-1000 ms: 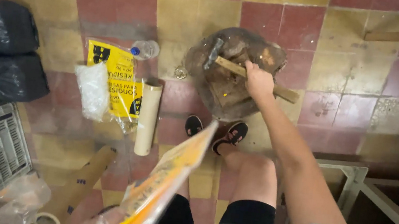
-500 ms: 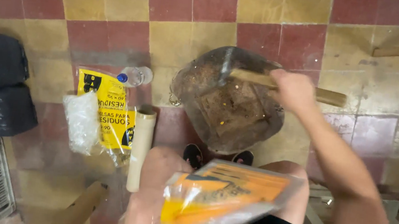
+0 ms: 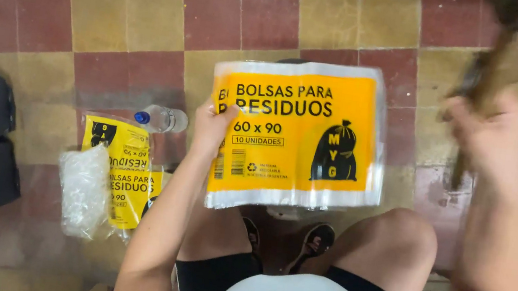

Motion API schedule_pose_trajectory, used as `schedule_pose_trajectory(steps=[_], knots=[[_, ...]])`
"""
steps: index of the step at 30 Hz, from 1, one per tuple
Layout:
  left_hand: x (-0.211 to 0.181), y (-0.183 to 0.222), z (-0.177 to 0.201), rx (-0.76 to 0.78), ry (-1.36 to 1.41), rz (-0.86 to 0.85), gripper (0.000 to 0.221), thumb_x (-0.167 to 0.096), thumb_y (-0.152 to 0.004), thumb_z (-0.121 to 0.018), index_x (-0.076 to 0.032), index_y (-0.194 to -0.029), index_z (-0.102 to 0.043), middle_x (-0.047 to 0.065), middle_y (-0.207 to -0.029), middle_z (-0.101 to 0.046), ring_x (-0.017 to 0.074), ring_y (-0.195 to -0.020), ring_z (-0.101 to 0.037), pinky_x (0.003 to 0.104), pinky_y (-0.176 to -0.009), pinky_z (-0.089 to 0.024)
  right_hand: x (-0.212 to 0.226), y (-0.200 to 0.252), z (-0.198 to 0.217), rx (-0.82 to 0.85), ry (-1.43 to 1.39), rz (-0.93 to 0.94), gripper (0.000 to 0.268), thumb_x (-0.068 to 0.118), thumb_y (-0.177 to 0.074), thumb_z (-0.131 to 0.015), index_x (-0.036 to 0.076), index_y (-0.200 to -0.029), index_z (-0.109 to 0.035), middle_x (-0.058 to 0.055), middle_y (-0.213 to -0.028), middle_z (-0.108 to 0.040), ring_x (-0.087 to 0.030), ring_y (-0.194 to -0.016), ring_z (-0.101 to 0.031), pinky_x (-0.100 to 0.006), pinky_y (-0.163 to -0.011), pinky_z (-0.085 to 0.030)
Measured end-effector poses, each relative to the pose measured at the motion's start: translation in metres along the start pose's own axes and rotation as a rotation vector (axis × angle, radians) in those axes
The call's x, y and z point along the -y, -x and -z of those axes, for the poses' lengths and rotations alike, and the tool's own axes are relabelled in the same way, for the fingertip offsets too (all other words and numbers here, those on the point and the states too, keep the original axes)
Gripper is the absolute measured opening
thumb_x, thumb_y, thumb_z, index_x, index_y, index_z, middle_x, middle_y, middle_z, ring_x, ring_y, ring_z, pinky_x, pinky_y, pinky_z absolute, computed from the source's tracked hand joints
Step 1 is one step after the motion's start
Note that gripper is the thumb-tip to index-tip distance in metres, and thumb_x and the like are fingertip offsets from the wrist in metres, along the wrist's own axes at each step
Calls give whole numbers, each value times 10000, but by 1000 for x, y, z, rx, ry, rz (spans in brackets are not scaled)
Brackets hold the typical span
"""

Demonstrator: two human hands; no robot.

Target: Folding plastic trash bags, compressing them with a hammer on a stone block, and inserting them into black plastic sleeves for final packaging.

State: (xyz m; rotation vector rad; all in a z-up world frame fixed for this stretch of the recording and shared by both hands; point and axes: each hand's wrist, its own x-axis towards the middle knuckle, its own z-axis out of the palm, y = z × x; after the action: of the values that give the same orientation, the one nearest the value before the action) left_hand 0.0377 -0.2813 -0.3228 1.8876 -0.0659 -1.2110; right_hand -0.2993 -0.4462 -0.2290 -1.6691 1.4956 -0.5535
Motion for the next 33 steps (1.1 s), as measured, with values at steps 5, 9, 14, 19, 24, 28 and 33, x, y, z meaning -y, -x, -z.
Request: schedule_pose_trajectory(steps=[5, 9, 14, 19, 24, 28, 33], knots=[[13, 17, -8, -48, -112, -225, 382, -172, -902, -690, -77, -1270, -657, 77, -953, -751, 199, -840, -743, 334, -698, -598, -13, 11, -114, 192, -733, -122, 212, 144, -905, -788, 73, -874, -592, -16, -566, -469, -141, -410, -529, -298, -386, -478], [28, 17, -9, -19, -104, -268, 363, -158, -927, -679, -77, -1280, -648, 65, -987, -756, 184, -874, -744, 337, -724, -606, -3, -7, -194, 484, -1025, -69, 158, 102, -956, -638, 54, -885, -506, 41, -572, -330, -87, -320, -402, -272, -343, -411], [56, -16, -11, -24, -72, -393, 440, -119, -891, -687, -1, -1309, -618, 179, -1091, -721, 265, -1046, -693, 395, -846, -576, -13, -31, -265, 489, -1034, -140, 167, 130, -940, -667, 44, -952, -524, 16, -625, -446, -110, -370, -501, -326, -477, -526], [59, -10, -11, -35, -87, -397, 435, -163, -894, -686, -38, -1306, -623, 154, -1147, -721, 272, -1125, -671, 426, -926, -559, -4, -16, -261, 518, -1014, -102, 159, 94, -931, -667, -24, -1017, -603, 10, -625, -494, -123, -420, -584, -318, -615, -575], [55, 0, -10, -8, -246, -423, 422, -205, -918, -655, -2, -1286, -611, 161, -1139, -707, 290, -1131, -666, 419, -904, -558, 13, -15, -245, 507, -883, 7, 123, 130, -930, -696, 47, -944, -606, -22, -625, -499, -179, -555, -603, -314, -673, -539], [51, 6, -13, -54, -307, -460, 235, -219, -900, -674, -30, -1039, -672, 71, -848, -655, 151, -789, -613, 308, -651, -525, 19, -19, -246, 494, -862, 34, 108, 134, -927, -696, 57, -924, -621, -10, -625, -509, -158, -596, -594, -302, -722, -520], [48, 2, -8, -78, -483, -533, 230, -238, -918, -671, -15, -894, -619, 89, -774, -505, 244, -752, -554, 353, -626, -445, 3, -19, -260, 480, -888, -13, 122, 150, -905, -706, 79, -866, -614, 13, -620, -494, -103, -619, -555, -251, -765, -484]])
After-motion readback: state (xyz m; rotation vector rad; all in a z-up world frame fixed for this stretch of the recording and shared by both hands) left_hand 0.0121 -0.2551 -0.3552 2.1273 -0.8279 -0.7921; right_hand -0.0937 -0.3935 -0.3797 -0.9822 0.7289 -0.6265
